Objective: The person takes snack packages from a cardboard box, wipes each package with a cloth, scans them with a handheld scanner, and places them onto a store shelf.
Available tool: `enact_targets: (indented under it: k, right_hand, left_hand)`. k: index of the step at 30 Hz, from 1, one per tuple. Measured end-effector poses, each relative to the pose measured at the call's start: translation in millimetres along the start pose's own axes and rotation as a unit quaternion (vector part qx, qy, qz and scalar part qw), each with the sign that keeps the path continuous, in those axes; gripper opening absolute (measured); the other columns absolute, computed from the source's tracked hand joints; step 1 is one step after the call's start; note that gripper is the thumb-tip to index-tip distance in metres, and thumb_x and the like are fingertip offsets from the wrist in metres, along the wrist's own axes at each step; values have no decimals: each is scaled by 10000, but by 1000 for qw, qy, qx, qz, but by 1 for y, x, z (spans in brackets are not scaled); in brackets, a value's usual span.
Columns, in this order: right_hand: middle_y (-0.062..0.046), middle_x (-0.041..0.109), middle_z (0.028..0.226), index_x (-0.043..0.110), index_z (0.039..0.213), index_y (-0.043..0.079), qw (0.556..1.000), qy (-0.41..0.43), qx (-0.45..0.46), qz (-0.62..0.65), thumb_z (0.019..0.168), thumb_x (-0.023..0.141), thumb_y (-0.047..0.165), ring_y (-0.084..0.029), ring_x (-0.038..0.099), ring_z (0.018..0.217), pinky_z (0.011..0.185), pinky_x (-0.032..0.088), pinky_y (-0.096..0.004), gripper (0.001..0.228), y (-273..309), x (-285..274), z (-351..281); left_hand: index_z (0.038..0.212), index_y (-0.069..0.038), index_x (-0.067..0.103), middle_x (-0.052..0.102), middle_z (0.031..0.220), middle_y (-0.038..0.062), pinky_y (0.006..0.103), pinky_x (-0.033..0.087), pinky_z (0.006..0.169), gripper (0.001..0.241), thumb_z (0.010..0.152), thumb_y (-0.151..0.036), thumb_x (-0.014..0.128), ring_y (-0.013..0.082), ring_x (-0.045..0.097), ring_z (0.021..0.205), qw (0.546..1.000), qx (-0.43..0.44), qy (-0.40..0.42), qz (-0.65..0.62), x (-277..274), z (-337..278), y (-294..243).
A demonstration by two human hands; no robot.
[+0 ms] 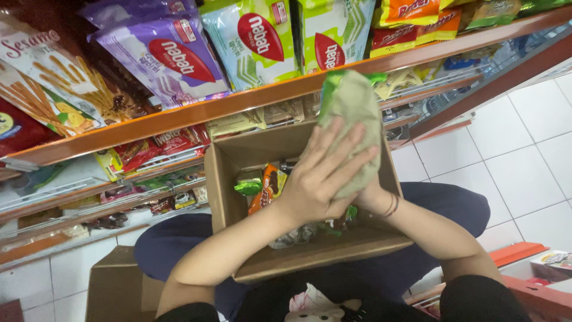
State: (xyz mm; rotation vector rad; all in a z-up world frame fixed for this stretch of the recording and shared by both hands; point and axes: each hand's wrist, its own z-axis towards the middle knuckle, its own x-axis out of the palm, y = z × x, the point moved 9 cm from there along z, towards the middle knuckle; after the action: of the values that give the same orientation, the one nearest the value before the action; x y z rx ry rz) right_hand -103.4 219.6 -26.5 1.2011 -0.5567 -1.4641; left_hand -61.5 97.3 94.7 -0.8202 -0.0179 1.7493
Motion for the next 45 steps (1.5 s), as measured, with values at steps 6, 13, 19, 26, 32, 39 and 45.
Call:
enact_targets:
  k: [6, 13, 19, 26, 32, 39, 45]
  right_hand:
    - [-180, 460, 1622, 323, 1618, 10, 982, 6, 50, 184, 1107, 372, 359, -290, 451, 1511, 1266, 333, -421, 621, -6, 1, 8]
    - [-164, 391, 1643, 313, 1620, 48, 986, -43, 24, 160, 1117, 331, 486, -287, 398, 1527, 1247, 369, -442, 667, 12, -23, 7]
    - [-115, 572, 1392, 468, 1517, 104, 796, -175, 54, 577, 1068, 363, 662, -264, 585, 1221, 1068, 516, -435, 724, -17, -64, 2]
    - [-131, 561, 1179, 519, 1416, 44, 747, -323, -11, 581, 972, 349, 783, -222, 612, 962, 795, 553, -339, 879, -20, -114, -1]
    - [-112, 549, 1164, 497, 1368, -32, 750, -256, -79, 605, 865, 495, 705, -189, 489, 862, 752, 494, -292, 892, 5, -120, 8]
    - [-86, 538, 1101, 485, 1386, -10, 827, -144, -8, 543, 1001, 592, 627, -194, 527, 990, 937, 529, -328, 751, 17, -67, 11]
    - [-194, 536, 1539, 386, 1579, 39, 752, -78, 181, 629, 993, 507, 636, -333, 571, 1336, 1164, 510, -469, 845, 13, -19, 24]
  left_hand:
    - [1565, -124, 474, 279, 1685, 160, 537, 249, 1324, 623, 1006, -224, 731, 413, 243, 1591, 993, -94, -67, -40, -11, 10, 31]
    - [1559, -214, 503, 285, 1700, 116, 540, 224, 1323, 673, 952, -232, 792, 403, 215, 1592, 998, -1, 27, -47, 11, 2, 10]
    - [1491, -199, 580, 426, 1644, 85, 583, 263, 1343, 787, 749, -236, 839, 385, 358, 1583, 971, 106, 170, -131, 33, -16, -11]
    - [1034, 30, 701, 678, 1309, 240, 593, 438, 1185, 351, 842, -263, 713, 458, 639, 1281, 952, 229, 119, -167, 0, -17, -10]
    - [1032, 73, 673, 731, 1069, 222, 475, 568, 1050, 374, 954, -274, 557, 306, 717, 1080, 908, -164, -117, -366, -12, -26, 58]
    - [1409, 42, 547, 550, 1463, 257, 522, 351, 1234, 603, 1032, -427, 508, 360, 500, 1391, 853, -240, -125, -446, 4, -42, 64]
    - [1530, -116, 516, 244, 1738, 195, 587, 151, 1305, 592, 1029, -417, 605, 378, 222, 1620, 972, 20, 30, -233, 20, -45, 4]
